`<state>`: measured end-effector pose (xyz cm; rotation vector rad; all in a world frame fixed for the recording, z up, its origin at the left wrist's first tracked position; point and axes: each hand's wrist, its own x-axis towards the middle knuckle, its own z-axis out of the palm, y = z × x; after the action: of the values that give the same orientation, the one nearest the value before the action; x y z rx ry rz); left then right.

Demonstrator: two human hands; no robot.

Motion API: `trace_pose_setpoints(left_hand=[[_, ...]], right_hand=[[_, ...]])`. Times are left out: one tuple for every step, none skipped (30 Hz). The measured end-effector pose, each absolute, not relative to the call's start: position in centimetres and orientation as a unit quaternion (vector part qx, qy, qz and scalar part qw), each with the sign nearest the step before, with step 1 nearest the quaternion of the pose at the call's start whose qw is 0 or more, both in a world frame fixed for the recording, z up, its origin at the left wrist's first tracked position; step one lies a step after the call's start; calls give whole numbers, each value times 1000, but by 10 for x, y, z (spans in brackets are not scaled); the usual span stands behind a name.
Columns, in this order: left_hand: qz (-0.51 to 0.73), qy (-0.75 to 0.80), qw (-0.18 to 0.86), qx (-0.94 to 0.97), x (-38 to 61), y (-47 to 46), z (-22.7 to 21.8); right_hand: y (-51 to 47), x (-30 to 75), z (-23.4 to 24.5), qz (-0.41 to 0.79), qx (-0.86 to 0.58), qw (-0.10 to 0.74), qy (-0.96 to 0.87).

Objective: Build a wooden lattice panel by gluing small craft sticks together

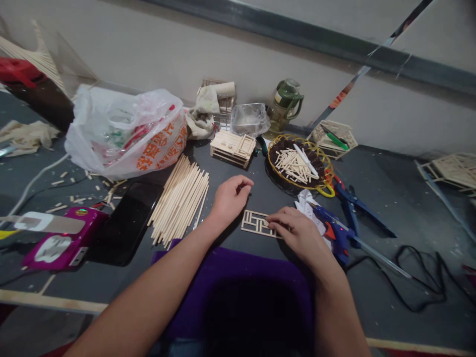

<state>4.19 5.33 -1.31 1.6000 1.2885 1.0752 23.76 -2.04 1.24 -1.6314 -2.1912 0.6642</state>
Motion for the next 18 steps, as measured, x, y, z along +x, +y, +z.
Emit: trace_pose_setpoints(left_hand=[[425,510,400,632,42,53,-14],[425,510,400,632,42,54,-14],[425,510,401,631,42,54,-14],[426,509,401,632,42,54,-14],[426,508,401,632,42,54,-14],[426,508,401,632,42,53,-13],[426,507,400,633,42,53,-13],[426,508,400,633,42,53,-12],[425,508,400,634,42,53,-12],[424,509,399,634,42,53,-11],[423,509,399,634,42,52,-11],[423,510,399,634,42,52,-10],[423,511,399,634,42,52,-10],[423,511,399,634,42,52,-10],[423,510,399,633,42,52,-10],[424,509,400,634,42,52,-10],[424,508,401,634,42,52,-10],[425,507,401,634,42,52,-10]], right_hand=[[-21,238,13,235,-574,168,-766],[-21,239,14,235,-576,170,-764],[-21,239,14,235,-579,171,-761],[-21,239,15,234,-582,171,-759],[-21,239,15,232,-585,170,-758],[-21,239,16,232,-587,167,-758],[-21,239,16,231,-587,164,-759],[-21,238,16,231,-586,161,-760],[-21,237,16,232,-584,157,-762],[-21,236,16,232,-582,154,-764],[-21,235,16,231,-580,151,-767],[-21,234,16,231,-578,148,-769],[-21,234,16,229,-576,145,-771],[-21,233,15,228,-575,144,-773],[-21,233,15,225,-574,142,-774],[-20,232,15,221,-574,140,-776],[-20,232,14,217,-574,138,-778],[-20,232,14,212,-573,137,-780]])
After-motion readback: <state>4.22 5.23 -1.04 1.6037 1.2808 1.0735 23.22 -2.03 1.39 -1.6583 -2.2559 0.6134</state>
